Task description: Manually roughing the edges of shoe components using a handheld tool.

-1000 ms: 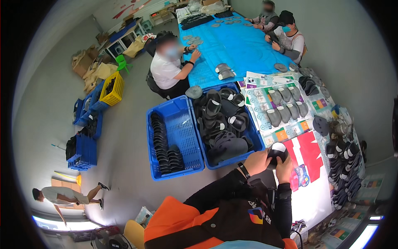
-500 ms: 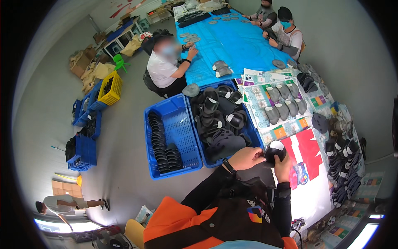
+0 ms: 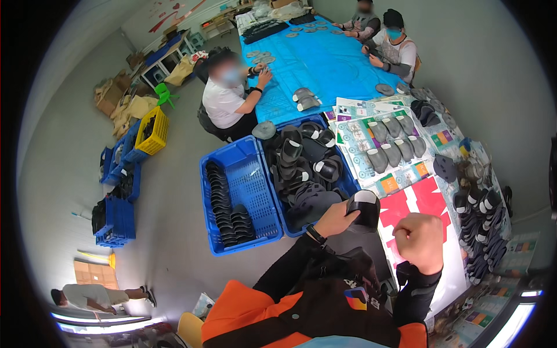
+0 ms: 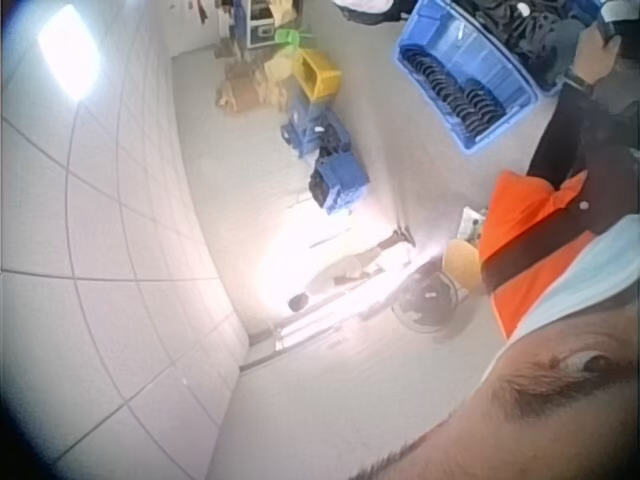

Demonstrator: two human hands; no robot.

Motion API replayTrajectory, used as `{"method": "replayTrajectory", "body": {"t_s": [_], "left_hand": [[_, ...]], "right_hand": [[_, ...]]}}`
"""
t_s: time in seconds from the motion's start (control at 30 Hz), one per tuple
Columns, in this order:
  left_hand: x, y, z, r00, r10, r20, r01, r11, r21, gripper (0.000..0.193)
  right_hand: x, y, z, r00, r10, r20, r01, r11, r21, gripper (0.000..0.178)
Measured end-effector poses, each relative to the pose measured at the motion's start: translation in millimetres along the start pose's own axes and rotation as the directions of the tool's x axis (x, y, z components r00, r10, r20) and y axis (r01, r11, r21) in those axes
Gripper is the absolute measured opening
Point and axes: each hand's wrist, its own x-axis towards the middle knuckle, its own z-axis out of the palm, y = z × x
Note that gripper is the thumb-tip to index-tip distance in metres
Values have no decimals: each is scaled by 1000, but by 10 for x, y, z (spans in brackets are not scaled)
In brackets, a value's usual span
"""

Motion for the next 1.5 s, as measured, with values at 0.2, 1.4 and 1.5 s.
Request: {"method": "replayTrajectory", "body": {"t_s": [0.2,1.4,1.5], "left_hand": [[-52,32,26,999,-33,18,34,999,-41,35],[217,-504,252,994,-90,53,103,942,-320,33],[263,-175,228,998,-48,31,56,924,-378,30]], "right_hand": [[-1,-117,-110,999,-12,37,6,989,150,13],[47,-414,-41,807,-285,-518,261,958,-120,70],[107,-385,-158,743,-312,-593,358,933,-43,70]]}}
